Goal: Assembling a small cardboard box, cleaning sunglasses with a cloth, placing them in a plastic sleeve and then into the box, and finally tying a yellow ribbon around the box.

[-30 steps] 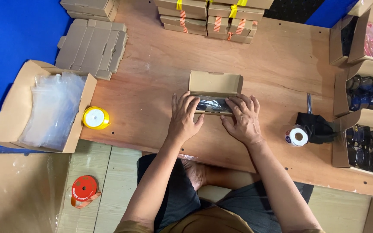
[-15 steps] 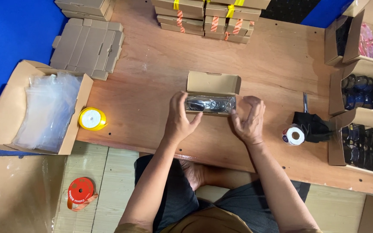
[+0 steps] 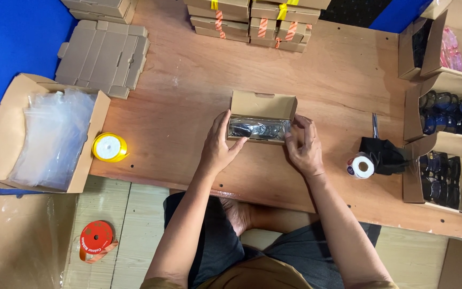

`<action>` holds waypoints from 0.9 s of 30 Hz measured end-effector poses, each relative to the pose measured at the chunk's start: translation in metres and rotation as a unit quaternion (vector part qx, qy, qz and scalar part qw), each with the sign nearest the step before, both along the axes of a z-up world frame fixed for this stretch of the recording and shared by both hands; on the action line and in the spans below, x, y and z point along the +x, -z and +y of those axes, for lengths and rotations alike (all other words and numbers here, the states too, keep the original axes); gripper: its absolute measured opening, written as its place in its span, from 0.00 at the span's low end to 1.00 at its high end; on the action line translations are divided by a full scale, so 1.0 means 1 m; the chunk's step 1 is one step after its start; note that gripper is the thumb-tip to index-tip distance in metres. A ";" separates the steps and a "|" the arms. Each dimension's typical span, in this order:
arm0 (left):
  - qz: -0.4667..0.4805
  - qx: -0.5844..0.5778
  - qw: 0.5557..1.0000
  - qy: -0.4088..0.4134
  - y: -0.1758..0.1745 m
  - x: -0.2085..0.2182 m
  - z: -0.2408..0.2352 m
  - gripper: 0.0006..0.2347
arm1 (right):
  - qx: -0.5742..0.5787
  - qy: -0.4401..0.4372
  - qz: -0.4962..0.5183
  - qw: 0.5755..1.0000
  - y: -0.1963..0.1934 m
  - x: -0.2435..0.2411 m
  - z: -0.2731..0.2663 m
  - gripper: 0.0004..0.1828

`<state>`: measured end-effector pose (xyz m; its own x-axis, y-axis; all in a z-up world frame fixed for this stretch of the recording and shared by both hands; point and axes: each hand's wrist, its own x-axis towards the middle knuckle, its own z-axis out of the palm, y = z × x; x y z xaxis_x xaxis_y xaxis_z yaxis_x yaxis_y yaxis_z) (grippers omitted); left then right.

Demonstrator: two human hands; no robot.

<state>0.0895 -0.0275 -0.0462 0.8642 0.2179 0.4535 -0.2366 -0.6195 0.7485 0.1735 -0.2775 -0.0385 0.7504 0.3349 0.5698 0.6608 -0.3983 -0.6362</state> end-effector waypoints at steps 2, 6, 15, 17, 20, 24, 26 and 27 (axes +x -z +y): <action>0.005 -0.001 1.000 0.000 -0.003 0.000 0.000 0.36 | 0.004 0.001 0.003 1.000 -0.002 -0.001 0.000 0.26; 0.008 -0.006 1.000 0.004 -0.003 -0.001 0.000 0.34 | 0.017 -0.002 0.014 1.000 0.013 0.006 -0.007 0.16; -0.030 -0.008 0.999 0.029 -0.003 -0.002 0.002 0.31 | 0.050 0.086 0.135 0.986 -0.004 -0.008 -0.002 0.09; -0.026 -0.003 0.999 0.027 0.000 -0.002 0.002 0.32 | 0.045 0.099 0.150 0.983 -0.009 -0.011 -0.001 0.10; -0.026 0.001 0.999 0.026 0.000 -0.001 0.002 0.32 | 0.032 0.118 0.164 0.979 -0.013 -0.011 0.001 0.13; -0.028 0.000 0.999 0.031 -0.003 -0.002 0.002 0.31 | 0.033 0.125 0.168 0.977 -0.011 -0.010 0.004 0.17; -0.029 0.005 0.999 0.028 -0.001 -0.001 0.002 0.32 | 0.026 0.128 0.164 0.978 -0.016 -0.013 0.006 0.15; -0.029 0.009 0.999 0.025 0.000 -0.001 0.002 0.32 | 0.018 0.132 0.160 0.978 -0.019 -0.014 0.007 0.13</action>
<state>0.0886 -0.0256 -0.0464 0.8461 0.1658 0.5066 -0.3107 -0.6188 0.7215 0.1594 -0.2709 -0.0198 0.9497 0.0900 0.2999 0.3034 -0.5011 -0.8105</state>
